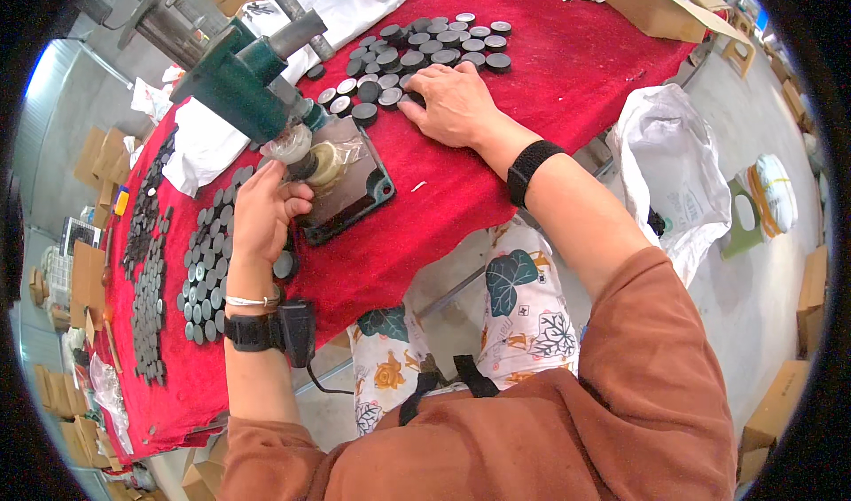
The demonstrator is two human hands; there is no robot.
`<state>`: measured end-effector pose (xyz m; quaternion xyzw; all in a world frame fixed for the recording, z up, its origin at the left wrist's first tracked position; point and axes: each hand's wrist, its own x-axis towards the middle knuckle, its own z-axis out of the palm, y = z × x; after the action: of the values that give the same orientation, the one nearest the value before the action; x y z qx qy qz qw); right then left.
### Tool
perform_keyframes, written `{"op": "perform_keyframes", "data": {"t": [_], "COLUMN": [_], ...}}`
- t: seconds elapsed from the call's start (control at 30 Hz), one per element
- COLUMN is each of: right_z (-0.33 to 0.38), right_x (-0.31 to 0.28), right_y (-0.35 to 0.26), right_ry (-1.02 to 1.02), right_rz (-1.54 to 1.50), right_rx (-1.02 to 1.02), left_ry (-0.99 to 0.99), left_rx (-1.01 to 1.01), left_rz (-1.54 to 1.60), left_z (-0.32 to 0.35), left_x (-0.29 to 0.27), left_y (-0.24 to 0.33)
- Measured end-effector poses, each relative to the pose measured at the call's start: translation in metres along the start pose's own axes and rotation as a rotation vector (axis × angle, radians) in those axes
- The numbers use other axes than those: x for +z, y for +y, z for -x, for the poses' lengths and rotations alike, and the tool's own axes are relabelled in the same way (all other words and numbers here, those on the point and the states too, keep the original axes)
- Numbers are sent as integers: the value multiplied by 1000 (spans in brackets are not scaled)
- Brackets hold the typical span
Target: Operate a manual lever press to process small black circular discs in a factory setting.
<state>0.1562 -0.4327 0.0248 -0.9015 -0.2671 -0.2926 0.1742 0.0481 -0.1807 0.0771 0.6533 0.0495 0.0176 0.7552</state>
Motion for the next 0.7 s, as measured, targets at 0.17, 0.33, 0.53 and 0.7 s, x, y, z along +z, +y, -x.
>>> {"op": "perform_keyframes", "data": {"t": [0.17, 0.33, 0.53, 0.7], "right_z": [0, 3, -31, -118], "right_x": [1, -2, -62, -137], "right_y": [3, 3, -14, -51], "right_ry": [-1, 1, 242, 525], "right_rz": [2, -49, -245, -438], "right_rx": [-10, -18, 44, -9], "left_ry": [-4, 133, 233, 214], "left_rx": [218, 368, 598, 516], "left_rz": [-265, -460, -768, -644], "left_z": [7, 1, -2, 1], "left_x": [2, 9, 15, 16], "left_y": [-12, -23, -21, -25]}}
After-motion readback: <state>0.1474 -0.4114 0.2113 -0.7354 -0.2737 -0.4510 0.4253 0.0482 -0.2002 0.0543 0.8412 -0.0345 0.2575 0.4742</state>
